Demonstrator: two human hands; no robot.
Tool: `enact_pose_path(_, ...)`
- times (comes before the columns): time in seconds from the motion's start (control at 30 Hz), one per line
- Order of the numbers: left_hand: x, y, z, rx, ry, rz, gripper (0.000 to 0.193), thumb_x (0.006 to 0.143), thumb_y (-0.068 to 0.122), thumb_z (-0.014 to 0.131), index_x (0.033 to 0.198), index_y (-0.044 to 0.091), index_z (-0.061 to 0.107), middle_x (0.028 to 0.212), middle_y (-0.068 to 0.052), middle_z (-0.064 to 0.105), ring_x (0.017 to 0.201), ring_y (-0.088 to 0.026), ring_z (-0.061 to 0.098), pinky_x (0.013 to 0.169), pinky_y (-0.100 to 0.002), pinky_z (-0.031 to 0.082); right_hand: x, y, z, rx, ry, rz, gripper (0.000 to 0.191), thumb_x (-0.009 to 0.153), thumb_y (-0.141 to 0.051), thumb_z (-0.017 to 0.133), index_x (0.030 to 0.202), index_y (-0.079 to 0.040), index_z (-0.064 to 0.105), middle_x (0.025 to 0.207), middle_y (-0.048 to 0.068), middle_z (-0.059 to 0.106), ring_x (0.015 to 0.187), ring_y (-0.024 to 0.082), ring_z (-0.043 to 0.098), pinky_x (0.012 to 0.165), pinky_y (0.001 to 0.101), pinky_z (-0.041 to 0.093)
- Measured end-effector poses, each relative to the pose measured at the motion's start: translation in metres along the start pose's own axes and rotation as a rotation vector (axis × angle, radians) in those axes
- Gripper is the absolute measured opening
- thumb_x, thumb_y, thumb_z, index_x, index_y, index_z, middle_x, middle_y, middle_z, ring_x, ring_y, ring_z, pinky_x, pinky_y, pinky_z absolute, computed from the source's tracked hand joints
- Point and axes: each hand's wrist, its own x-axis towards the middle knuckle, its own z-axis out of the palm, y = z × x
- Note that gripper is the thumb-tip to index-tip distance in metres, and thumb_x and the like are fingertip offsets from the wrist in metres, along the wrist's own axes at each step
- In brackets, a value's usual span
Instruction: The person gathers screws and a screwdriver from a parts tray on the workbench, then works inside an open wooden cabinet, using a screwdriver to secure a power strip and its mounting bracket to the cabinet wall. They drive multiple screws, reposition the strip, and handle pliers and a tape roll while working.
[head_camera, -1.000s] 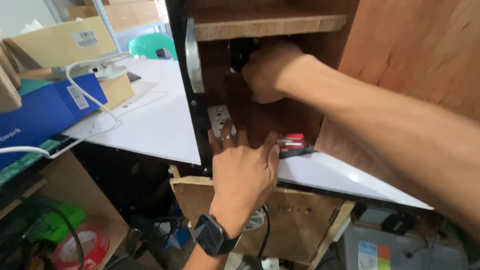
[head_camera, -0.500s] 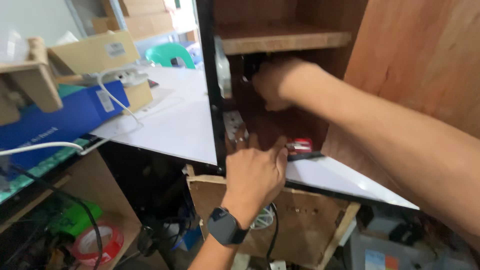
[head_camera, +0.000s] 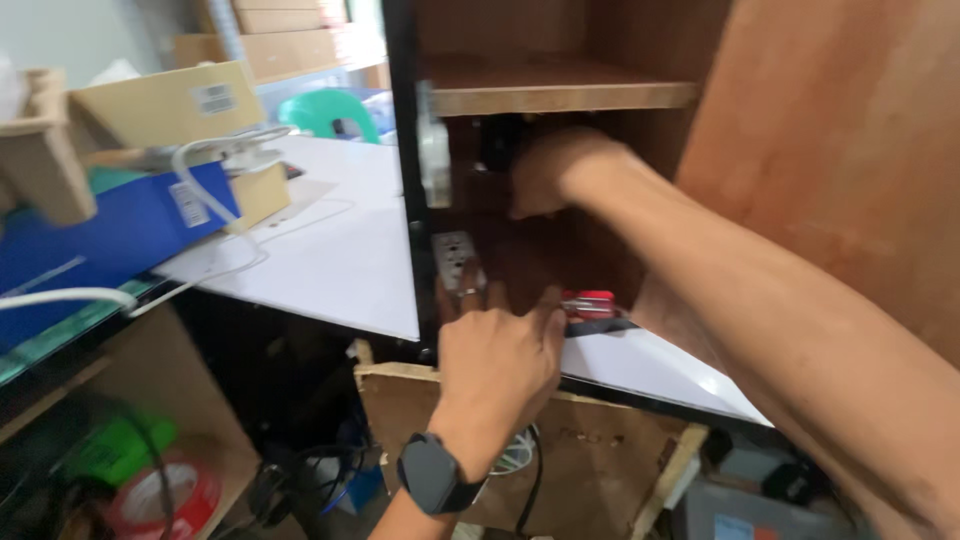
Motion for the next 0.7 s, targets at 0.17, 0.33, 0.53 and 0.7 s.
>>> enact_pose_path(0.17, 0.000, -0.001, -0.001, 0.009, 0.002, -0.016, 0.034, 0.093, 0.035, 0.056, 0.120, 0.026, 0.076, 0.105, -0.030, 0.067, 0.122, -0.055, 0.052, 0.107, -0.068, 0.031, 0.006, 0.002, -0.005, 0.169, -0.339, 0.154, 0.050, 0.098, -0.050, 0.061, 0.100, -0.005, 0.082, 0.095, 0.013, 0.076, 0.093, 0.030, 0.071, 0.084, 0.0454, 0.057)
enact_pose_path(0.33, -0.002, 0.001, -0.004, -0.011, -0.030, -0.014, 0.036, 0.094, 0.035, 0.055, 0.122, 0.025, 0.075, 0.104, -0.030, 0.067, 0.122, -0.055, 0.052, 0.110, -0.067, 0.031, -0.011, -0.003, 0.002, -0.074, -0.159, 0.019, 0.034, 0.090, -0.038, 0.070, 0.101, -0.007, 0.080, 0.101, 0.013, 0.076, 0.096, 0.032, 0.073, 0.085, 0.0441, 0.058)
enact_pose_path(0.53, -0.001, 0.001, -0.007, -0.010, 0.008, -0.016, 0.035, 0.093, 0.034, 0.055, 0.121, 0.025, 0.075, 0.100, -0.030, 0.067, 0.121, -0.056, 0.052, 0.107, -0.063, 0.034, -0.036, -0.011, -0.004, -0.319, 0.181, -0.217, 0.023, 0.089, -0.031, 0.069, 0.099, -0.013, 0.081, 0.108, 0.011, 0.075, 0.105, 0.033, 0.070, 0.089, 0.0456, 0.056)
enact_pose_path(0.7, -0.001, -0.002, -0.004, -0.048, 0.014, -0.011, 0.036, 0.096, 0.034, 0.055, 0.124, 0.025, 0.075, 0.100, -0.032, 0.066, 0.123, -0.057, 0.053, 0.104, -0.059, 0.039, -0.030, -0.022, -0.004, -0.311, 0.112, -0.156, 0.026, 0.090, -0.033, 0.068, 0.102, -0.013, 0.080, 0.111, 0.011, 0.075, 0.109, 0.031, 0.070, 0.094, 0.0441, 0.055)
